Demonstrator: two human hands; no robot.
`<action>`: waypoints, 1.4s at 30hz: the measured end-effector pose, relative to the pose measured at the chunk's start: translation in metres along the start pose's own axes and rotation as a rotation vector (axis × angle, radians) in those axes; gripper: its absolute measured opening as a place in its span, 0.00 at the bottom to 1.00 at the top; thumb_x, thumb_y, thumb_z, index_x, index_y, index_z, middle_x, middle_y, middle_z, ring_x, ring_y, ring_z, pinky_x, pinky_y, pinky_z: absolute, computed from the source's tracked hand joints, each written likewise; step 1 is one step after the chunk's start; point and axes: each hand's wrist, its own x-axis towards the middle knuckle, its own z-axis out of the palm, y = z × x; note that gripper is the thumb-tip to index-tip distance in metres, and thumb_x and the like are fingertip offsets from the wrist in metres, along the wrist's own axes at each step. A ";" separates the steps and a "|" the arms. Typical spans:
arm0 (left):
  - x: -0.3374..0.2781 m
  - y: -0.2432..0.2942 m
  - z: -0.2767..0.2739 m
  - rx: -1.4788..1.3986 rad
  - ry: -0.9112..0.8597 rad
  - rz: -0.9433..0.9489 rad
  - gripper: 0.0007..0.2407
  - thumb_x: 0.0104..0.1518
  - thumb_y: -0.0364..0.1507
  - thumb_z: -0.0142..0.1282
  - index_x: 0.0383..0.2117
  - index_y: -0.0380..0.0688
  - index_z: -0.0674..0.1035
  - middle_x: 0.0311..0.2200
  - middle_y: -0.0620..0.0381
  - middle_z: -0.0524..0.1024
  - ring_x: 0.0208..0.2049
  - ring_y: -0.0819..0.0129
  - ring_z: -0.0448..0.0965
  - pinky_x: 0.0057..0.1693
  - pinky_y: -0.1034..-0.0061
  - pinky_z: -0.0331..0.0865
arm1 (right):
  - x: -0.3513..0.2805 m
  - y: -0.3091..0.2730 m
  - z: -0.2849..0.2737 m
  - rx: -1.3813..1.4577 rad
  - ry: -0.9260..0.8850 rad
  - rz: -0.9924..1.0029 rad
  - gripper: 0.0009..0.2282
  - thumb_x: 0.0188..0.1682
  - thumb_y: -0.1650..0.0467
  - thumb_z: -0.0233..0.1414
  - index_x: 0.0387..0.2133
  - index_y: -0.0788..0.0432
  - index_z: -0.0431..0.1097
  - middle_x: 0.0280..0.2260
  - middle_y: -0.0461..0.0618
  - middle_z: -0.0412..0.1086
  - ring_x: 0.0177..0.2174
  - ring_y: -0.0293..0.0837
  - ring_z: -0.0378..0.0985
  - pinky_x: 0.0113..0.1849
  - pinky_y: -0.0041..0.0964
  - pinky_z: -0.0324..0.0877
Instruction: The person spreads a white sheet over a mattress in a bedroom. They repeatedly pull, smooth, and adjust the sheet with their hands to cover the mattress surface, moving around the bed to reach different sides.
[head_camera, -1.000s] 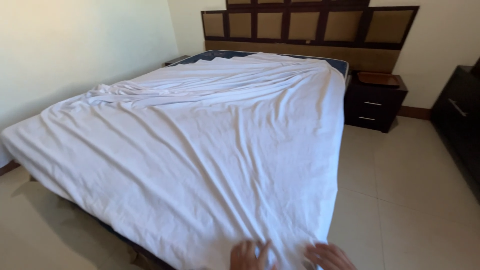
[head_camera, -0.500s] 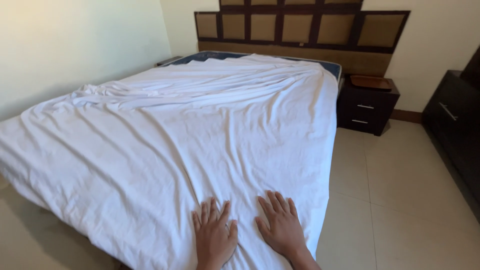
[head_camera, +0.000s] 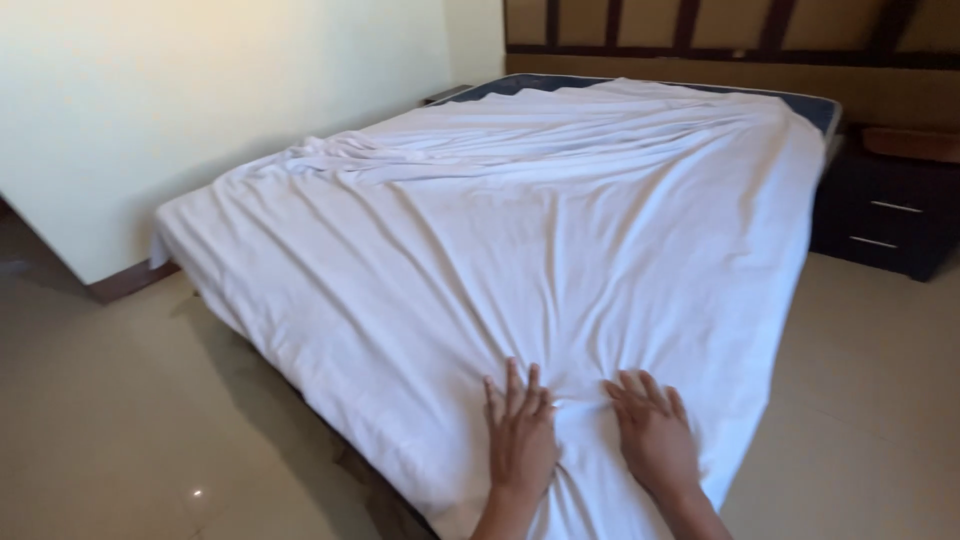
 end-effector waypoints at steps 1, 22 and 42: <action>-0.001 -0.003 0.006 -0.048 0.051 0.019 0.14 0.58 0.29 0.51 0.46 0.37 0.81 0.64 0.46 0.68 0.71 0.46 0.52 0.69 0.39 0.38 | 0.002 -0.004 -0.002 0.036 0.006 0.035 0.16 0.54 0.63 0.45 0.53 0.45 0.74 0.60 0.44 0.67 0.64 0.47 0.60 0.62 0.54 0.53; 0.025 0.007 -0.005 -0.535 -0.076 0.260 0.06 0.56 0.31 0.55 0.32 0.48 0.83 0.40 0.53 0.83 0.49 0.55 0.80 0.58 0.49 0.66 | -0.003 0.029 -0.081 0.109 -0.073 0.124 0.12 0.48 0.62 0.57 0.40 0.51 0.80 0.44 0.51 0.80 0.40 0.55 0.82 0.53 0.47 0.71; 0.014 -0.084 0.001 -0.102 -0.138 -0.094 0.29 0.54 0.42 0.48 0.66 0.51 0.68 0.68 0.46 0.61 0.68 0.41 0.52 0.67 0.36 0.38 | 0.005 -0.017 -0.017 -0.111 -0.136 -0.082 0.31 0.53 0.53 0.43 0.66 0.55 0.54 0.68 0.55 0.50 0.68 0.54 0.44 0.64 0.54 0.38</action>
